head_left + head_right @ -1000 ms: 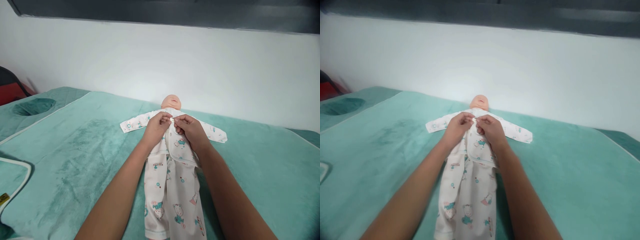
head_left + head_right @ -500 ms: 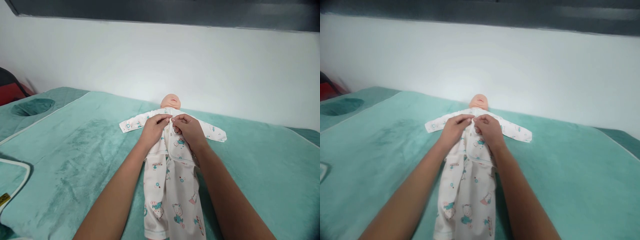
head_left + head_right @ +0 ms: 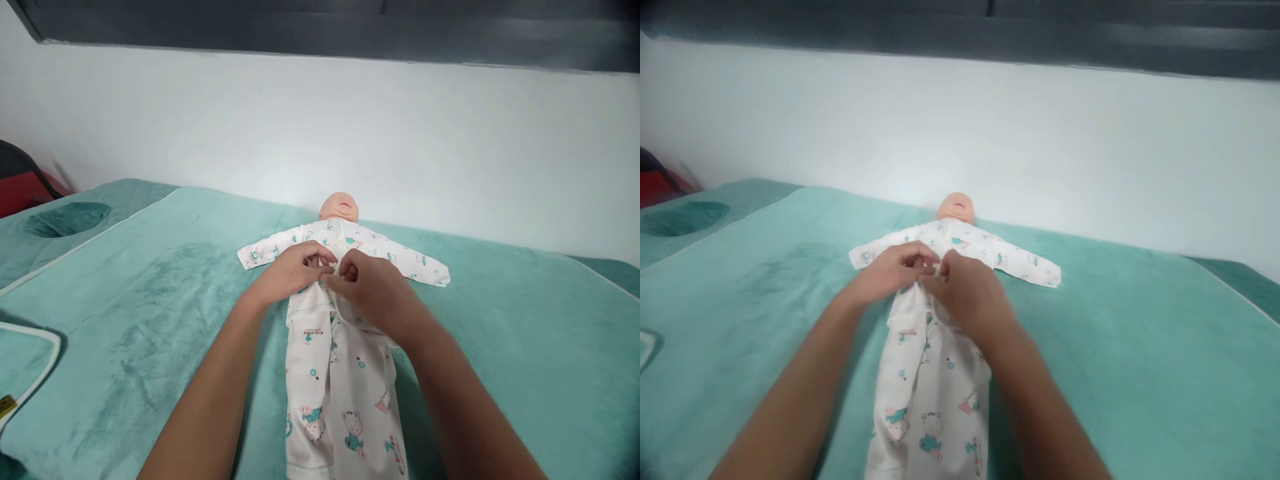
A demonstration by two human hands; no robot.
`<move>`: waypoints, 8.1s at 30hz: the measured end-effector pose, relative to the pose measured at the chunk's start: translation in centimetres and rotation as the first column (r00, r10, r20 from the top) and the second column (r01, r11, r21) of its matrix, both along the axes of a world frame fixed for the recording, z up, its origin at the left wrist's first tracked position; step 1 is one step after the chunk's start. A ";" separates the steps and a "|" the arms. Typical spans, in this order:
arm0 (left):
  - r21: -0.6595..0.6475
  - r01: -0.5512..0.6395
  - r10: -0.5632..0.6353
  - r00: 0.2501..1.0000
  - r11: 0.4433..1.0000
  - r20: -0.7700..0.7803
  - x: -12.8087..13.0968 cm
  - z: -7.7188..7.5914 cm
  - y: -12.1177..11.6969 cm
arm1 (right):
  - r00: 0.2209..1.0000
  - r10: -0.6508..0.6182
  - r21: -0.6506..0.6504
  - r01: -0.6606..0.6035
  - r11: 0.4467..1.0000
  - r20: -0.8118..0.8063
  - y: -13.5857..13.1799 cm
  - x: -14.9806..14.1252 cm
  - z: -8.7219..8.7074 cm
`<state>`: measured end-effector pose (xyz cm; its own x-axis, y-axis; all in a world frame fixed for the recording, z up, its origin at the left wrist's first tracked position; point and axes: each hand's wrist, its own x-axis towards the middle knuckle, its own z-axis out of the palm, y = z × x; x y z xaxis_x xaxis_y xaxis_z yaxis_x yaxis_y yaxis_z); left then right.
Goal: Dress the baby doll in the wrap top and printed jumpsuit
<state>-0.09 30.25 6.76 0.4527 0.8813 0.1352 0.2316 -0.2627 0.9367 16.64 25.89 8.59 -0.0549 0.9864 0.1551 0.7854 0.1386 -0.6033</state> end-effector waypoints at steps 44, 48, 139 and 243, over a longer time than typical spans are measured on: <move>-0.232 0.040 0.059 0.914 0.972 0.401 1.5 -0.4 -0.6 | 0.669 0.151 -0.033 -0.253 0.967 -0.728 0.6 2.1 -1.9; -0.223 0.060 0.038 0.911 0.973 0.410 1.3 -0.8 -0.4 | 0.785 0.235 0.137 -0.190 0.972 -0.574 0.5 1.9 -2.0; 0.380 -0.369 0.438 0.892 0.848 -0.112 -3.3 -6.3 -10.1 | 0.929 -0.199 0.141 0.253 0.957 -0.310 -9.5 5.8 -7.5; 0.581 -0.456 0.738 0.456 0.674 -0.498 -9.1 -7.6 3.1 | 0.993 0.091 0.223 -0.073 0.972 -0.070 7.6 1.9 -2.0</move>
<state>-9.21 33.34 -0.86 -0.0924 0.9230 0.3735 0.9410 -0.0417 0.3358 18.52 33.48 6.62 -0.1133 0.9203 0.3744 0.7165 0.3367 -0.6109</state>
